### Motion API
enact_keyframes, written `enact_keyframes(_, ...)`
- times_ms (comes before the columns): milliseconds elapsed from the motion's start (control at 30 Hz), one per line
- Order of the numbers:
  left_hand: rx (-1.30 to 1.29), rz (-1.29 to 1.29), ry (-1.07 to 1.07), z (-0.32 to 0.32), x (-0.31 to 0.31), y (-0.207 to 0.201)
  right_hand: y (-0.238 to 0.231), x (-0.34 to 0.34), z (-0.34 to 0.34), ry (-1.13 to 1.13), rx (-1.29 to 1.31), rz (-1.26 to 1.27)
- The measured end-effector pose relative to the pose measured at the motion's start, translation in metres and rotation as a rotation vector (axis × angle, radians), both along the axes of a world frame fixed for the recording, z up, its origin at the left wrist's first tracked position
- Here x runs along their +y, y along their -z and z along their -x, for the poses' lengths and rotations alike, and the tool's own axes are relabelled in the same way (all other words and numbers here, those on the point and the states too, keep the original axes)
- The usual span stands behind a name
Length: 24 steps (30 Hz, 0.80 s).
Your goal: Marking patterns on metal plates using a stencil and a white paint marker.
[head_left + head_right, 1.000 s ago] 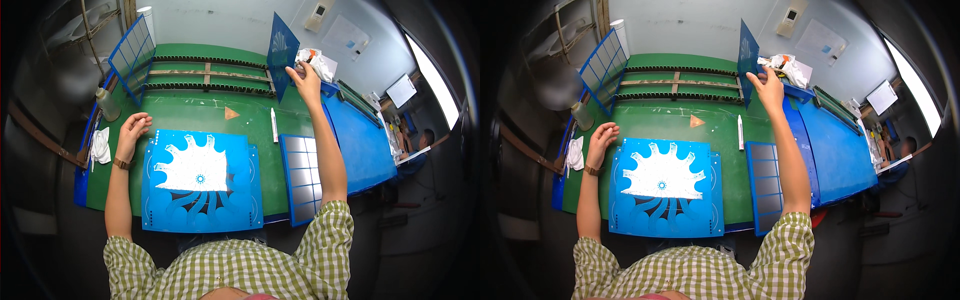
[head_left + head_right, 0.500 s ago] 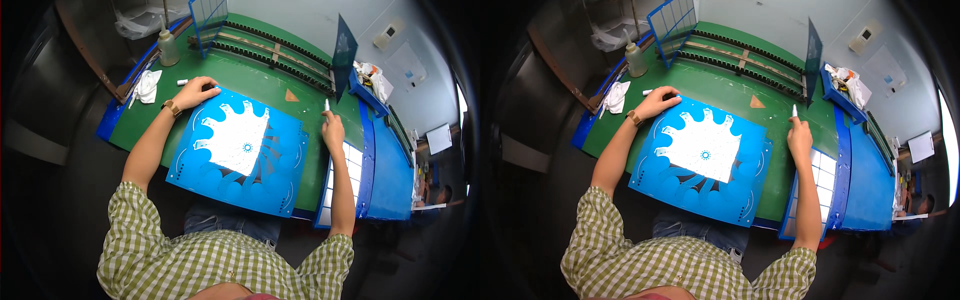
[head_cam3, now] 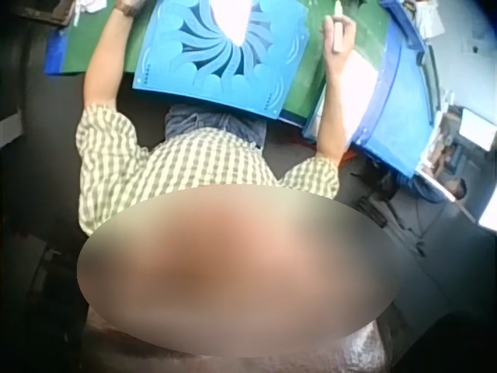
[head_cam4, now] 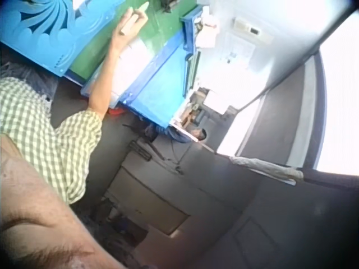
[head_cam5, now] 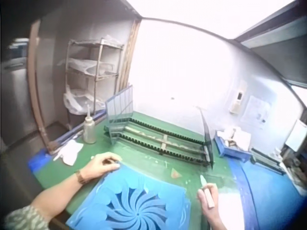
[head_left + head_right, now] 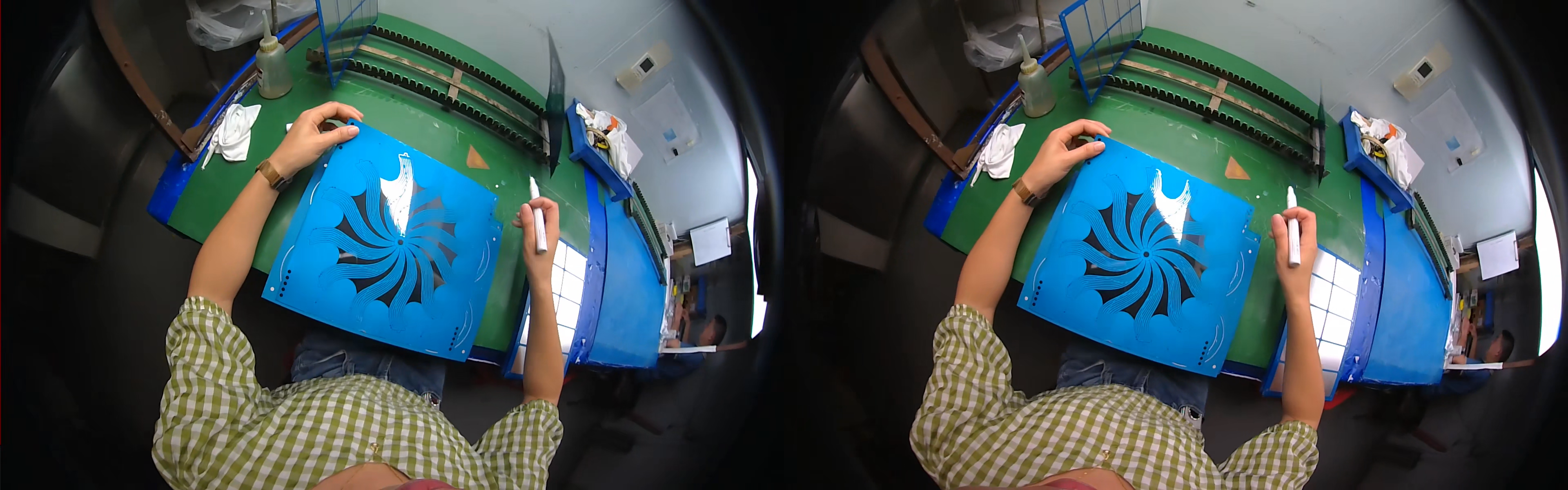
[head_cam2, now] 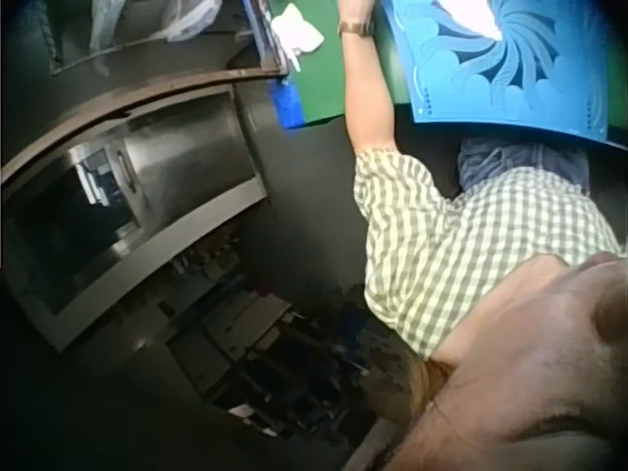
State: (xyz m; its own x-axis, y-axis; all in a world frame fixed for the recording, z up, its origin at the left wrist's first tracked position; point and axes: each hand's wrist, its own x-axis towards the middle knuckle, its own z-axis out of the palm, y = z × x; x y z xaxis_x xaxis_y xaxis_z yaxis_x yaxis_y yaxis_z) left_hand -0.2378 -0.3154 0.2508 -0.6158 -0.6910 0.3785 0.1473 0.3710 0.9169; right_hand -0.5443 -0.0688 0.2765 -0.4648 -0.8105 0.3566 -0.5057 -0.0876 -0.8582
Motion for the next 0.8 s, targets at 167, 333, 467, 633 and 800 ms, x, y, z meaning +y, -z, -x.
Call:
enact_keyframes(167,-0.026,-0.195,0.072,-0.001,0.007,-0.008,0.002,0.005,-0.001,0.125,-0.067,-0.085)
enact_keyframes(333,0.101,-0.267,0.059,0.001,0.016,-0.011,0.003,0.012,-0.007,0.051,-0.305,-0.110)
enact_keyframes(467,0.199,-0.484,0.094,0.005,0.017,-0.010,-0.002,0.013,-0.019,-0.077,-0.795,-0.167)
enact_keyframes(633,0.212,-0.652,0.267,0.002,0.011,-0.008,-0.013,0.009,-0.024,-0.049,-0.682,-0.193)
enact_keyframes(800,0.057,-0.567,0.249,0.000,0.013,-0.006,-0.016,0.002,-0.022,-0.066,-0.571,-0.160)
